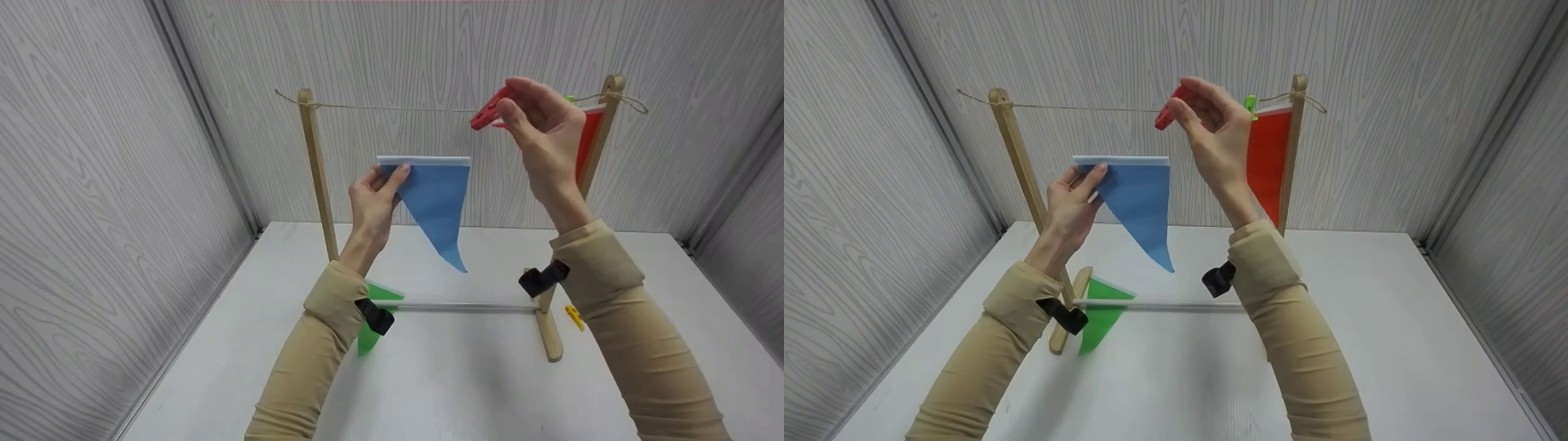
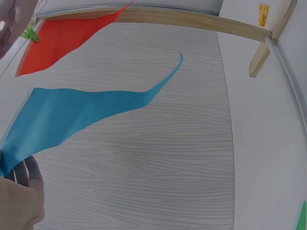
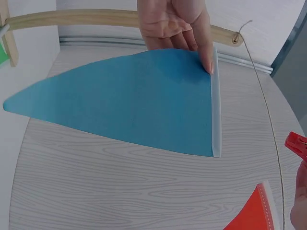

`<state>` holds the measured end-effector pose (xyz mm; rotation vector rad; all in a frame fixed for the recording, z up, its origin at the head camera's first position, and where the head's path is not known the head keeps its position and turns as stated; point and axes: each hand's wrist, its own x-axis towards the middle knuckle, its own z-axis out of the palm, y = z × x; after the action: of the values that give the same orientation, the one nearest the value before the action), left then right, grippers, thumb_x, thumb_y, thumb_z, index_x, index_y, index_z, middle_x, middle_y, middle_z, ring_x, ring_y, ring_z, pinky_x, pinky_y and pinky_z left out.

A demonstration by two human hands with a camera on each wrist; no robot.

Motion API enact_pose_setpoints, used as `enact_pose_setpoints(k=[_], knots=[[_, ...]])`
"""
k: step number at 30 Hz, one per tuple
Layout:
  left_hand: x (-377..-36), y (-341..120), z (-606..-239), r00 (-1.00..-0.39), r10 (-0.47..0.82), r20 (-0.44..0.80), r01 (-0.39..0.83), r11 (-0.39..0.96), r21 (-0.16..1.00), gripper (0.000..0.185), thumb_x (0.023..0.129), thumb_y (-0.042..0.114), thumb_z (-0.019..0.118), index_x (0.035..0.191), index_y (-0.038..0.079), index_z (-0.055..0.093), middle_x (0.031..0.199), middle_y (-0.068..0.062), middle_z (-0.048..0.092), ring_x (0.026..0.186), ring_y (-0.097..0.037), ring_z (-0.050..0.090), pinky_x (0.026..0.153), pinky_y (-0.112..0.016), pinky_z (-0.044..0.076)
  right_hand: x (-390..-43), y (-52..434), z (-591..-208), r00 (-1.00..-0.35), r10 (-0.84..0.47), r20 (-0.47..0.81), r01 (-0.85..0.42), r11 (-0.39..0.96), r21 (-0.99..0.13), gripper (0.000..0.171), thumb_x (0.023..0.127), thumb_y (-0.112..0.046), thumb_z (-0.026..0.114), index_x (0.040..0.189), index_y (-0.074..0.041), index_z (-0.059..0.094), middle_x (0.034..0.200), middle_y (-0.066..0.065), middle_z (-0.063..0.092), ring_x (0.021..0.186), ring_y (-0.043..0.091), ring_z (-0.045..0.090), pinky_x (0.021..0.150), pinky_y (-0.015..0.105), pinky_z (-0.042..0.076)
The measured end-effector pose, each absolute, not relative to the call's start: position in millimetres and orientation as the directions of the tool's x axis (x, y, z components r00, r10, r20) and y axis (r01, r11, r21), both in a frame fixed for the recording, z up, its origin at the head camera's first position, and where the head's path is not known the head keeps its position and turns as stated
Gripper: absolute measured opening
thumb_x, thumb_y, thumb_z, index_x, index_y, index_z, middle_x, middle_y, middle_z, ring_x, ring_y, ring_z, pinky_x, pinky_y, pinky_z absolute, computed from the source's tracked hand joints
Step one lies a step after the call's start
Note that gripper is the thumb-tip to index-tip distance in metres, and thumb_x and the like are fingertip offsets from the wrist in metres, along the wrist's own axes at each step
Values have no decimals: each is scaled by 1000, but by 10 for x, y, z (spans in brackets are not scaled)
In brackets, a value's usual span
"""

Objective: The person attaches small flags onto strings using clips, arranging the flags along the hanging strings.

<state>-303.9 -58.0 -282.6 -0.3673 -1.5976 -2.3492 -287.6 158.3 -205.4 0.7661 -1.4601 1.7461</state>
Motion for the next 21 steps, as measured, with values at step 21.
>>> enact_pose_setpoints(k=[21], knots=[[-3100, -473, -2556, -911, -93, 403, 412, -287, 865, 38, 96, 10, 68, 129, -6, 57, 130, -23, 65, 125, -31, 65, 110, -43, 50, -3059, 1517, -1801, -599, 122, 792, -800, -44, -598, 32, 91, -3, 71, 122, -3, 67, 95, 0, 71, 96, 23, 70, 100, 30, 56]])
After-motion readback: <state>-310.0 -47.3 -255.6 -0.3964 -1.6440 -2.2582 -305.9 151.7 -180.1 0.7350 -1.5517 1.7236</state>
